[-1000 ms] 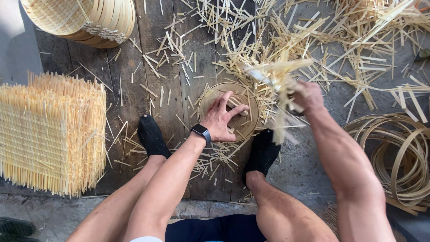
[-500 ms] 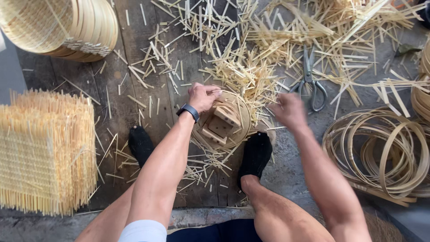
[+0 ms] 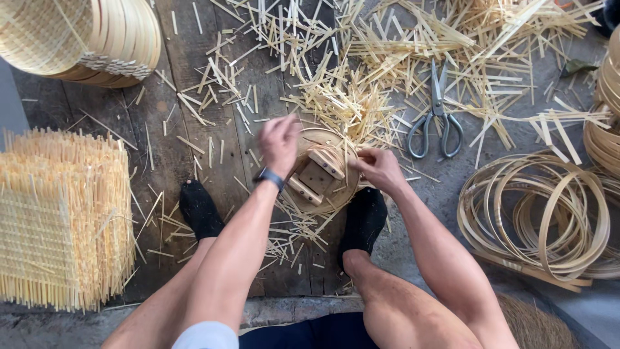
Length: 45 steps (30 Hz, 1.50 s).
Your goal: The person weaves bamboo strips into a circular mat using a wooden template and shears. They repeatedly trim excess strips, remove the template, and stack the finished mats.
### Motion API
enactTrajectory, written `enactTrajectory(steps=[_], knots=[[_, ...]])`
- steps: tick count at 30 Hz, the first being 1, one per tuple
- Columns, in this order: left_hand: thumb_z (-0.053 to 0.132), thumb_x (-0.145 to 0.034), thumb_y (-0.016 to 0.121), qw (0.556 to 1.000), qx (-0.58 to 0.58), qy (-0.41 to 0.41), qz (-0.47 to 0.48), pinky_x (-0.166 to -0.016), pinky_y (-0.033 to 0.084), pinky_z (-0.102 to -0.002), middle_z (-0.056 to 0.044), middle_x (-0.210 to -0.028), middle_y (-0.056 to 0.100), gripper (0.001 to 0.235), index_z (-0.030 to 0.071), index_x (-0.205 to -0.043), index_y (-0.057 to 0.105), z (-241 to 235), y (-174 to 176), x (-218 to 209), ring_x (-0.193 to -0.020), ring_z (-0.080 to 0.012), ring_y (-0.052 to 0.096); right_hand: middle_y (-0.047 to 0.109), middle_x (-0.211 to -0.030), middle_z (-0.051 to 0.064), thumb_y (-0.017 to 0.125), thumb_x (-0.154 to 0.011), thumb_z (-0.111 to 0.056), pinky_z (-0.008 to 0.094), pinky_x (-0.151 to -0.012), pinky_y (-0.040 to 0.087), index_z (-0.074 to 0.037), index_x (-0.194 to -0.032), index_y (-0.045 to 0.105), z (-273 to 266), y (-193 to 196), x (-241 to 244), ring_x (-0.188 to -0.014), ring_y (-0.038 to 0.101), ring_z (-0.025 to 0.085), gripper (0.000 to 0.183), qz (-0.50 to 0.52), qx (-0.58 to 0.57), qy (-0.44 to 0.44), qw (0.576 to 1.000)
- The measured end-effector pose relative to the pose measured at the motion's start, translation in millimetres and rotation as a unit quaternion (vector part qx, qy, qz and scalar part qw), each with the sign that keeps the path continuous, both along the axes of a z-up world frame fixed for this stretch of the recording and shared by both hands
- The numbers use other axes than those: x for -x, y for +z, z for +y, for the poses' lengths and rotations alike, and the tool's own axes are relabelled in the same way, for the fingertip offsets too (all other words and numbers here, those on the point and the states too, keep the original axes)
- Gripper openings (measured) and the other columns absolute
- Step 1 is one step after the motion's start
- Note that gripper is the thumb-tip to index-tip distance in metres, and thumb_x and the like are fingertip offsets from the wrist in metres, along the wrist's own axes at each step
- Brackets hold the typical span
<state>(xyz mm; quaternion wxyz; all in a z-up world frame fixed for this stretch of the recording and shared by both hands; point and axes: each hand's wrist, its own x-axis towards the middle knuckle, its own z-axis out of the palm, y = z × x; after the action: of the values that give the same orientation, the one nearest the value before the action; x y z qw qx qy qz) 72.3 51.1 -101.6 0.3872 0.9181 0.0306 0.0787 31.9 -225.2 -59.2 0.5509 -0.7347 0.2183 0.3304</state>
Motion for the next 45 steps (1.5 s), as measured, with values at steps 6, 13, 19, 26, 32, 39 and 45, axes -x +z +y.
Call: enactTrajectory(steps=[6, 13, 19, 26, 32, 39, 45], knots=[[0.02, -0.086, 0.081, 0.877, 0.298, 0.118, 0.358, -0.071, 0.052, -0.025, -0.004, -0.093, 0.078, 0.031, 0.001, -0.111, 0.079, 65, 5, 69, -0.077, -0.0083, 0.065, 0.076, -0.083, 0.011, 0.08, -0.086, -0.015, 0.029, -0.061, 0.061, 0.008, -0.105, 0.075, -5, -7, 19, -0.067, 0.072, 0.016, 0.03, 0.051, -0.1, -0.057, 0.992], [0.02, -0.079, 0.089, 0.892, 0.152, 0.167, 0.392, -0.078, 0.055, -0.025, -0.01, -0.098, 0.078, 0.042, -0.002, -0.112, 0.076, 59, 10, 52, -0.085, -0.0122, 0.072, 0.073, -0.08, 0.016, 0.079, -0.089, -0.011, 0.032, -0.058, 0.059, 0.01, -0.099, 0.075, 4, 9, 15, -0.063, 0.069, 0.02, 0.023, 0.054, -0.052, -0.085, 0.994], [0.022, -0.088, 0.069, 0.616, 0.663, 0.178, 0.386, -0.087, 0.064, -0.045, -0.019, -0.11, 0.077, 0.037, -0.005, -0.114, 0.069, 42, 39, 100, -0.099, -0.0282, 0.077, 0.075, -0.085, 0.014, 0.071, -0.09, -0.01, 0.031, -0.064, 0.065, 0.008, -0.103, 0.071, 14, 29, 33, -0.069, 0.075, 0.021, 0.022, 0.103, -0.242, -0.142, 0.954], [0.013, -0.096, 0.065, 0.615, 0.636, 0.311, 0.347, -0.09, 0.061, -0.047, -0.017, -0.111, 0.074, 0.025, -0.003, -0.116, 0.065, -11, 7, 144, -0.099, -0.0304, 0.074, 0.072, -0.077, 0.016, 0.068, -0.095, -0.012, 0.033, -0.057, 0.06, 0.007, -0.099, 0.075, 41, 1, 50, -0.062, 0.07, 0.022, 0.02, 0.061, -0.104, -0.138, 0.983], [0.018, -0.094, 0.07, 0.763, 0.46, 0.24, 0.385, -0.082, 0.061, -0.046, -0.018, -0.104, 0.075, 0.024, -0.001, -0.11, 0.071, 23, 69, 106, -0.09, -0.0291, 0.072, 0.066, -0.106, 0.022, 0.077, -0.088, -0.027, 0.038, -0.075, 0.062, 0.007, -0.13, 0.059, 41, 41, 34, -0.089, 0.069, 0.025, 0.057, 0.018, -0.117, -0.075, 0.99], [0.047, -0.11, 0.054, 0.985, 0.124, -0.099, -0.072, -0.09, 0.06, -0.04, -0.02, -0.117, 0.072, 0.045, 0.009, -0.135, 0.062, 10, 157, 76, -0.104, -0.0284, 0.071, 0.051, -0.141, 0.026, 0.09, -0.063, -0.034, 0.047, -0.108, 0.047, 0.002, -0.15, 0.026, 66, 98, 12, -0.126, 0.055, 0.034, 0.114, -0.162, -0.061, -0.042, 0.984], [0.064, -0.113, 0.038, 0.983, 0.152, -0.095, -0.027, -0.069, 0.063, -0.031, -0.01, -0.1, 0.077, 0.064, 0.014, -0.148, 0.059, -17, 123, 56, -0.082, -0.0172, 0.076, 0.06, -0.127, 0.019, 0.082, -0.067, -0.036, 0.043, -0.1, 0.052, 0.002, -0.143, 0.039, 54, 97, 7, -0.117, 0.062, 0.03, 0.096, -0.114, 0.005, -0.057, 0.992]])
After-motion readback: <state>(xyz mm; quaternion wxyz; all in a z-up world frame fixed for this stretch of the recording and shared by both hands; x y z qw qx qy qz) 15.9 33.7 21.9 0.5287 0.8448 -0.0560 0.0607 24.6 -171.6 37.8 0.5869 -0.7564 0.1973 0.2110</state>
